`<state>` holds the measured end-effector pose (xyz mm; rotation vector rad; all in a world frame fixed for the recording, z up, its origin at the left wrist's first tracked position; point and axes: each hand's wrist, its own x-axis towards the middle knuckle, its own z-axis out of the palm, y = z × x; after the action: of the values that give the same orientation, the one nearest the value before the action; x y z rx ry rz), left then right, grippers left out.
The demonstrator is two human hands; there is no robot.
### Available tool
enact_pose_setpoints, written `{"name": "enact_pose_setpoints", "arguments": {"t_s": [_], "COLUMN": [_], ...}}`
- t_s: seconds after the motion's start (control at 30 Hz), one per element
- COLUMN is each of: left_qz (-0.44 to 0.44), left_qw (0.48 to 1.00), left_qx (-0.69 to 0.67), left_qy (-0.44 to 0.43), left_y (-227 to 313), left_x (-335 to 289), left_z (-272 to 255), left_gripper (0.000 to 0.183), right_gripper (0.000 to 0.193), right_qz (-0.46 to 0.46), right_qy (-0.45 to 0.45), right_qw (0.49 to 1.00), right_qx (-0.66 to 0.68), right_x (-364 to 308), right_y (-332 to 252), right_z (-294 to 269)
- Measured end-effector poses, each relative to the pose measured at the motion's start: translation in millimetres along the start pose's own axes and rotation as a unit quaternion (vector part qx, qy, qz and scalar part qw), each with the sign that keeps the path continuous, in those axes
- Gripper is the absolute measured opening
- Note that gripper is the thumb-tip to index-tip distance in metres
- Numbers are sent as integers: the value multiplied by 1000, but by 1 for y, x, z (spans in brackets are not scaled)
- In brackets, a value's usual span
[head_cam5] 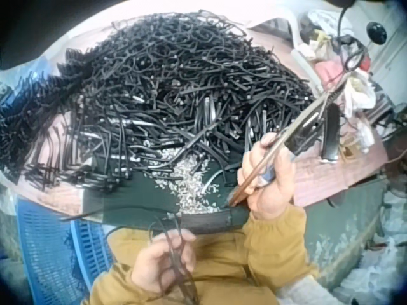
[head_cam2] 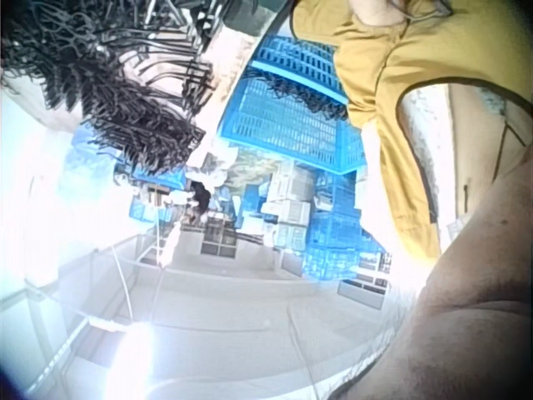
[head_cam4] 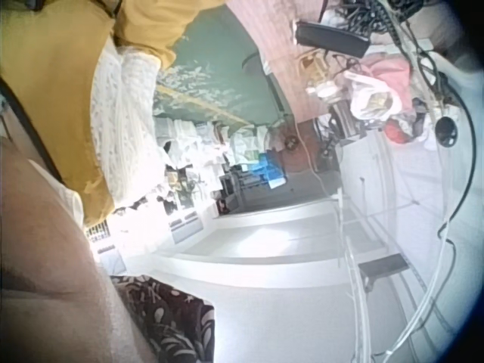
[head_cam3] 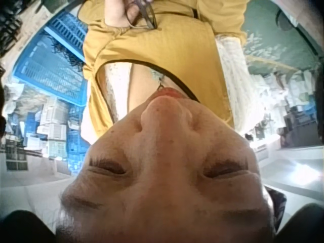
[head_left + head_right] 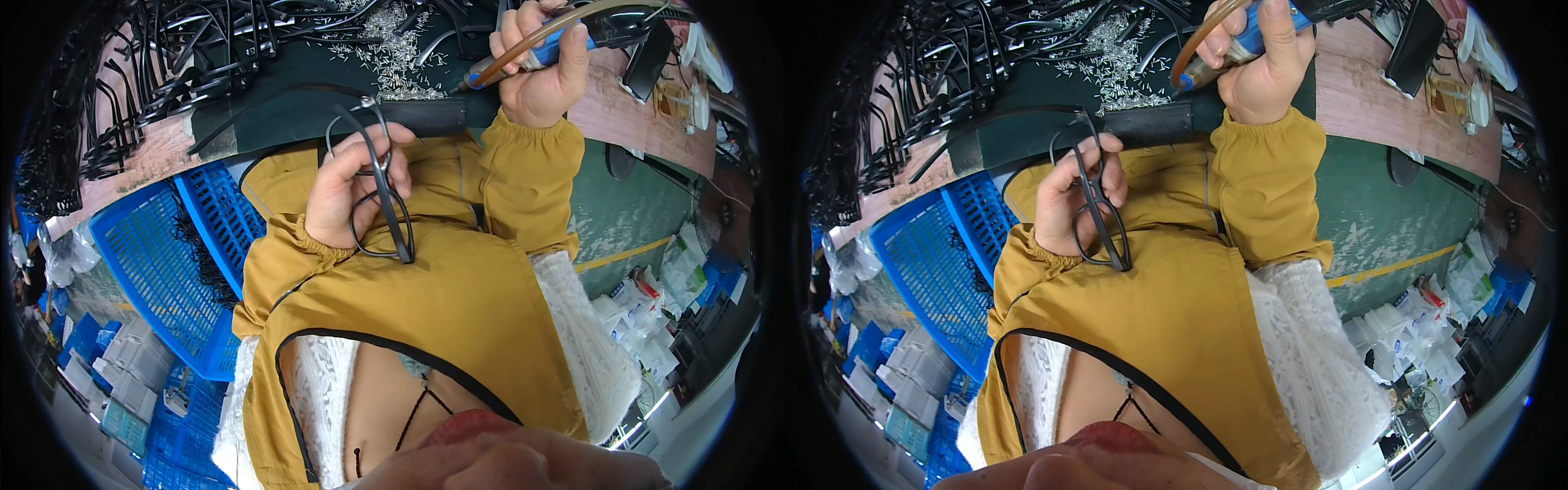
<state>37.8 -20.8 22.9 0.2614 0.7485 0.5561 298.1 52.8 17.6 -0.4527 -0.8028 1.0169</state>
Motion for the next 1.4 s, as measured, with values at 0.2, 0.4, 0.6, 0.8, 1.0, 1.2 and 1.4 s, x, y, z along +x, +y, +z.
{"name": "enact_pose_setpoints", "arguments": {"t_s": [0.2,0.4,0.6,0.8,1.0,1.2,1.4], "left_qz": [-85,-186,-167,-171,-161,-179,-178], "left_qw": [996,981,983,982,984,980,980], "left_qx": [0,-46,-68,-73,-69,-82,-75], "left_qy": [8,-11,-32,-22,-25,-37,-43], "left_y": [-11,-26,-30,-27,-31,-29,-34], "left_x": [-2,4,10,8,10,10,16], "left_z": [16,9,7,11,8,7,3], "left_gripper": [43,39,39,42,44,37,29], "right_gripper": [26,21,22,25,22,18,16], "right_qz": [-9,-6,1,37,-7,-1,51], "right_qy": [10,24,-7,-13,-13,3,-16], "right_qw": [968,999,941,999,1000,1000,998], "right_qx": [252,-39,338,12,-15,9,-25], "right_x": [4,-2,-12,-59,-62,-65,-65], "right_y": [9,0,4,-18,-11,-10,-8], "right_z": [8,7,12,28,49,53,48]}}
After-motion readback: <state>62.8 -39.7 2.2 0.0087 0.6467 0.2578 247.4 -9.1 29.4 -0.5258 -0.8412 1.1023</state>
